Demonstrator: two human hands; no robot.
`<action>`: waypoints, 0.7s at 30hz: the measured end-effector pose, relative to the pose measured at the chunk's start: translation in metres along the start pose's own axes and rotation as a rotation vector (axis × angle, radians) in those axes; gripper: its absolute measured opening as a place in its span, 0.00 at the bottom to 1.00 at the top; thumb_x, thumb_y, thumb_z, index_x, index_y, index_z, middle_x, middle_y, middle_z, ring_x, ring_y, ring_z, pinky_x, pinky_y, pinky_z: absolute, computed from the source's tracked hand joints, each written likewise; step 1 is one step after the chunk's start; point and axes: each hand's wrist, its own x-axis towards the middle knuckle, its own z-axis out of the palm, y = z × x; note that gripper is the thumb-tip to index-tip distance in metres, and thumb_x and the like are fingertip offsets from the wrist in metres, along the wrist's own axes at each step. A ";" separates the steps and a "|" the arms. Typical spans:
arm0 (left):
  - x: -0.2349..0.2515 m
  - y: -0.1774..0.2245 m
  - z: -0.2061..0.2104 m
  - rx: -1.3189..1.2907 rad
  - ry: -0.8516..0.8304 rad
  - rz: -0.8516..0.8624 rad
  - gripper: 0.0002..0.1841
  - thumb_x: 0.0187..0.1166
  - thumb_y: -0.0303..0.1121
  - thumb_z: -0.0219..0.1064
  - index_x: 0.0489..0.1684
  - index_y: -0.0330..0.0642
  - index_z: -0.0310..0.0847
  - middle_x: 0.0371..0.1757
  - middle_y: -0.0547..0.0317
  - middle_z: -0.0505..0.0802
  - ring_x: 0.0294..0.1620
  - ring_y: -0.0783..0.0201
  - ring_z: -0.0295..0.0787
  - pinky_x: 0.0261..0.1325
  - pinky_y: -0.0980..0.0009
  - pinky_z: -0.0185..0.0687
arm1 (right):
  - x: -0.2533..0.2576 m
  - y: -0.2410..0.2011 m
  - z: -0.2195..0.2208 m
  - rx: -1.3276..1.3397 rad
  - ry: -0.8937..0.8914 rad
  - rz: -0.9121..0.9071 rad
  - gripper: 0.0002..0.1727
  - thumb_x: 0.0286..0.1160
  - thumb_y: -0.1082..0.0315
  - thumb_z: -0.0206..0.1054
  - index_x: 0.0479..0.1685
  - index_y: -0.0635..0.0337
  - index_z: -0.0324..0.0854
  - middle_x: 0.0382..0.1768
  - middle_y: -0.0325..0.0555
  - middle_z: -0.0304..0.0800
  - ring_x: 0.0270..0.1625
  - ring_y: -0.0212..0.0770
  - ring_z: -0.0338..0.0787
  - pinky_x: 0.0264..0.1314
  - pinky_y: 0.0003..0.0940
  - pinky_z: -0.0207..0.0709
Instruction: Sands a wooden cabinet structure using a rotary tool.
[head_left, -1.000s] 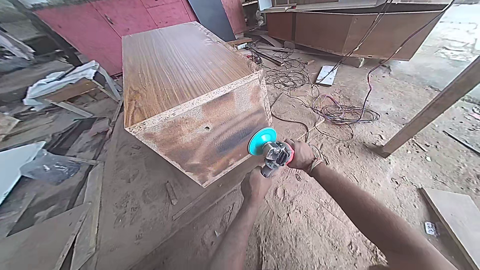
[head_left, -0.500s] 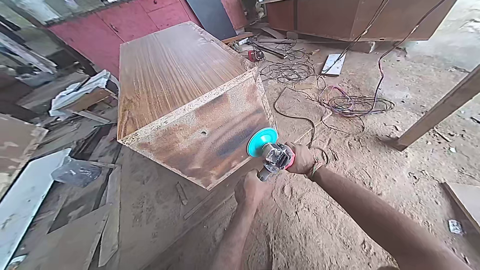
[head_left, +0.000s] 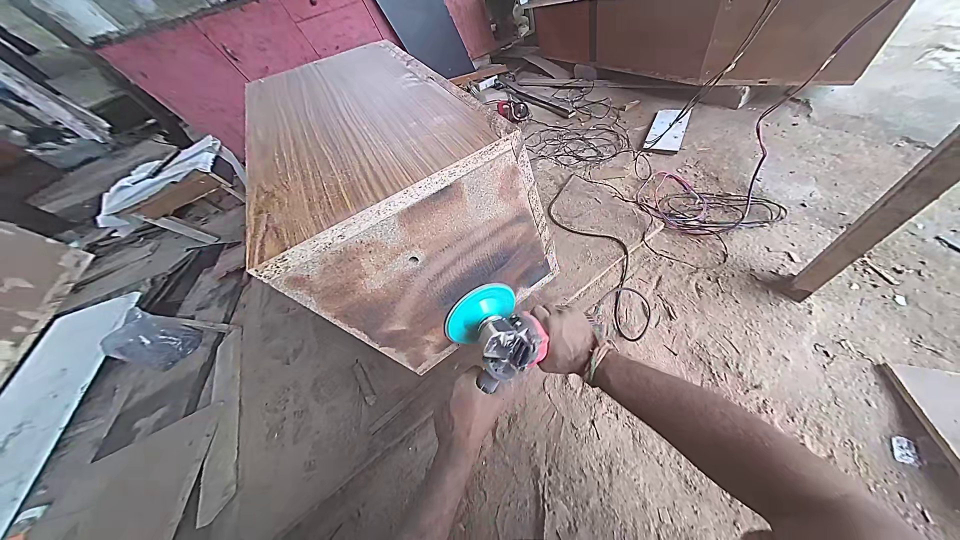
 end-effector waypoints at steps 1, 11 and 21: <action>-0.003 -0.008 0.004 -0.018 0.005 -0.010 0.24 0.71 0.60 0.73 0.40 0.46 0.92 0.39 0.49 0.96 0.46 0.47 0.95 0.48 0.41 0.87 | 0.001 -0.009 0.002 -0.023 -0.017 -0.024 0.36 0.58 0.45 0.76 0.62 0.63 0.79 0.54 0.61 0.90 0.57 0.61 0.93 0.55 0.63 0.84; 0.008 0.026 0.019 -0.059 0.006 0.047 0.23 0.72 0.60 0.70 0.42 0.49 0.92 0.42 0.52 0.97 0.47 0.48 0.96 0.49 0.40 0.87 | -0.001 0.026 -0.008 -0.050 0.043 0.019 0.36 0.55 0.44 0.77 0.60 0.62 0.80 0.52 0.60 0.91 0.55 0.60 0.93 0.53 0.62 0.85; 0.013 0.098 -0.007 0.001 -0.070 0.045 0.22 0.71 0.61 0.71 0.42 0.52 0.90 0.42 0.56 0.96 0.48 0.53 0.95 0.48 0.45 0.86 | 0.001 0.093 -0.023 0.047 0.164 0.115 0.39 0.49 0.38 0.79 0.60 0.55 0.84 0.49 0.54 0.95 0.53 0.58 0.95 0.51 0.65 0.86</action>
